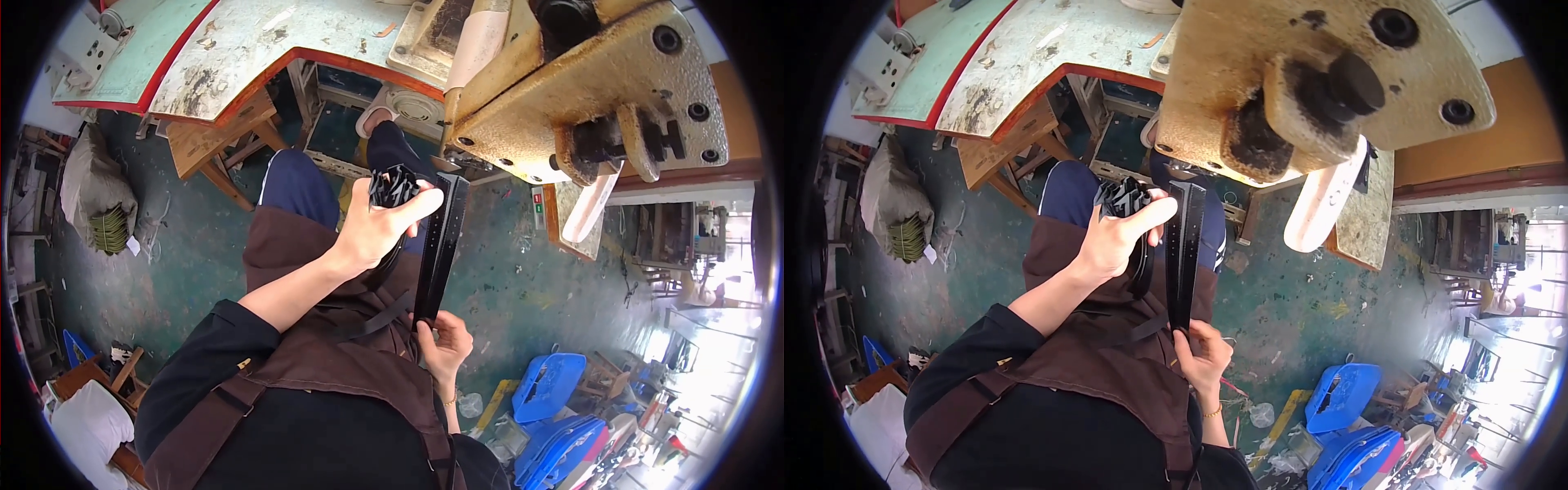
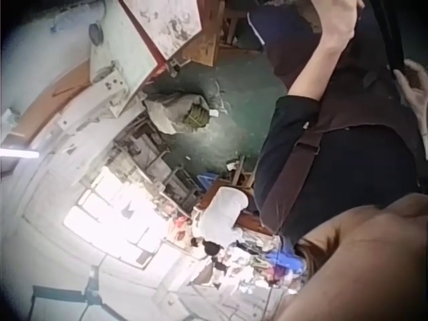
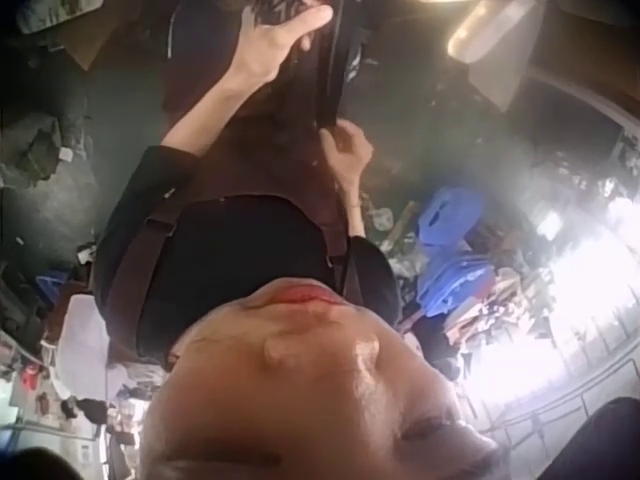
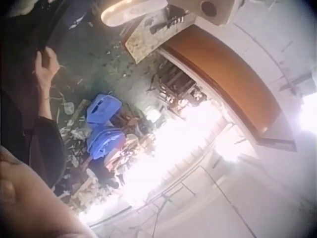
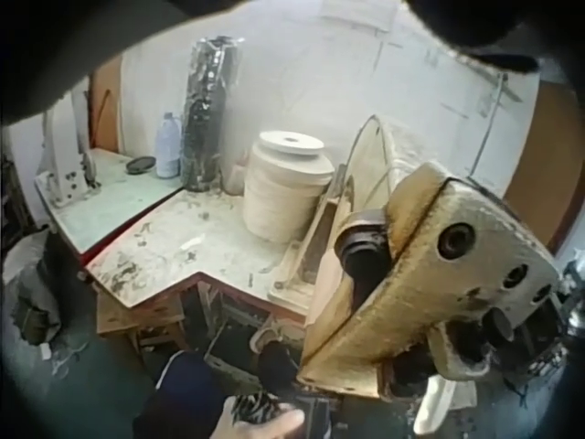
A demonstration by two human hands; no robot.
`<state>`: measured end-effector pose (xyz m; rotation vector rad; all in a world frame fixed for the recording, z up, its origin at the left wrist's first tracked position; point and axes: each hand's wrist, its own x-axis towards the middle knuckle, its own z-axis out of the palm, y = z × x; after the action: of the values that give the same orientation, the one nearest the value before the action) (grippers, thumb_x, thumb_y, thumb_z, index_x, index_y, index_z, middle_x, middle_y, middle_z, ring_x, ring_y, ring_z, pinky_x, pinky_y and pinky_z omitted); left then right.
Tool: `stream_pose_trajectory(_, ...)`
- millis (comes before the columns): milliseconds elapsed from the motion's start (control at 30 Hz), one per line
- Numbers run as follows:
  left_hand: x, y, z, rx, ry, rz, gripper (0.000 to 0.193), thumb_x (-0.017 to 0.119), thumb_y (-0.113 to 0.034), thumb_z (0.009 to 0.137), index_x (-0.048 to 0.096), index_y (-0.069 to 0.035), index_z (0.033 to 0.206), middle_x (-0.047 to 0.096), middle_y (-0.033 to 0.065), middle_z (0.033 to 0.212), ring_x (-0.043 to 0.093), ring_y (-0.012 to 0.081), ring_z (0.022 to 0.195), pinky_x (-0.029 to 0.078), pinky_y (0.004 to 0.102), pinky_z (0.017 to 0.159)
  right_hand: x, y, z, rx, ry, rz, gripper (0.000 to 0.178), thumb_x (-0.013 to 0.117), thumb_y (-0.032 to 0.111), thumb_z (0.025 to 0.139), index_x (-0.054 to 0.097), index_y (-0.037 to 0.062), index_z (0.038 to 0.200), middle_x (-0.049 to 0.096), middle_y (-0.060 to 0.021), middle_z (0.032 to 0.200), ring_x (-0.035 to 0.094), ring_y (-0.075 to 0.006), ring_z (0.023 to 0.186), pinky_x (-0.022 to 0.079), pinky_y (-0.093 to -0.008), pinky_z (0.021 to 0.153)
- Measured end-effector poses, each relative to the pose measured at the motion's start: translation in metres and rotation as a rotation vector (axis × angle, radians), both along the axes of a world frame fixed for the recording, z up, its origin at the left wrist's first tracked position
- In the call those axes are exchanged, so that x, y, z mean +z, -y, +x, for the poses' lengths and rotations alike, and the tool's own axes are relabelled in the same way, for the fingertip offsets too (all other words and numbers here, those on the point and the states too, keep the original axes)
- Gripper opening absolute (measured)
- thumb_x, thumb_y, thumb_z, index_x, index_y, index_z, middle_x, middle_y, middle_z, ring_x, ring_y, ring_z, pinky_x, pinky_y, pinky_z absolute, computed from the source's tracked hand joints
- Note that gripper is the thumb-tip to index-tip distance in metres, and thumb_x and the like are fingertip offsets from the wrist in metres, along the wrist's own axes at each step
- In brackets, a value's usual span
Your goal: Processing and assembling black plastic shoe components using an industrial machine.
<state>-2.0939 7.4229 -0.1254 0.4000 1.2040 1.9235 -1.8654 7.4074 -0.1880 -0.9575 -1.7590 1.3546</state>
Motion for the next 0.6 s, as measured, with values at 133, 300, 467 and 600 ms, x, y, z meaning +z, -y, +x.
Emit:
stream_pose_trajectory(133, 0.004, -0.005, -0.005, -0.066, -0.317, -0.012, 0.006, 0.061, -0.005, 0.081, 0.063, 0.0, 0.083, 0.06, 0.0039, 0.071, 0.048, 0.0093, 0.049, 0.039, 0.0206, 0.047, 0.005, -0.011, -0.007, 0.084, -0.011, 0.077, 0.025, 0.063, -0.009, 0.068, 0.061, -0.0031, 0.092, 0.066, -0.0113, 0.082, 0.061, -0.017, 0.066, 0.047, -0.0215, 0.059)
stream_pose_trajectory(300, 0.014, -0.009, -0.009, -0.053, -0.231, -0.01, 0.01, 0.065, -0.009, 0.078, 0.064, 0.0, 0.073, 0.058, 0.0009, 0.063, 0.047, 0.0075, 0.047, 0.037, 0.0194, 0.046, 0.008, -0.015, -0.014, 0.108, -0.041, 0.098, 0.023, 0.064, -0.01, 0.067, 0.062, -0.0031, 0.089, 0.066, -0.0111, 0.08, 0.058, -0.0154, 0.063, 0.044, -0.0204, 0.057)
stream_pose_trajectory(467, 0.009, -0.008, -0.009, 0.031, -0.263, -0.024, 0.013, 0.067, -0.011, 0.077, 0.064, 0.0, 0.071, 0.058, 0.0, 0.059, 0.048, 0.0066, 0.047, 0.037, 0.0189, 0.045, 0.008, -0.015, -0.018, 0.134, -0.041, 0.124, 0.023, 0.061, -0.011, 0.068, 0.06, -0.0035, 0.09, 0.064, -0.0115, 0.08, 0.056, -0.0146, 0.065, 0.044, -0.0197, 0.06)
stream_pose_trajectory(600, 0.009, -0.01, -0.006, 0.103, -0.263, -0.029, 0.014, 0.068, -0.012, 0.077, 0.064, 0.0, 0.071, 0.058, 0.0004, 0.059, 0.048, 0.0065, 0.047, 0.037, 0.019, 0.045, 0.008, -0.018, -0.015, 0.119, -0.013, 0.091, 0.023, 0.059, -0.012, 0.069, 0.06, -0.0033, 0.09, 0.063, -0.0119, 0.081, 0.056, -0.0152, 0.065, 0.045, -0.0205, 0.061)
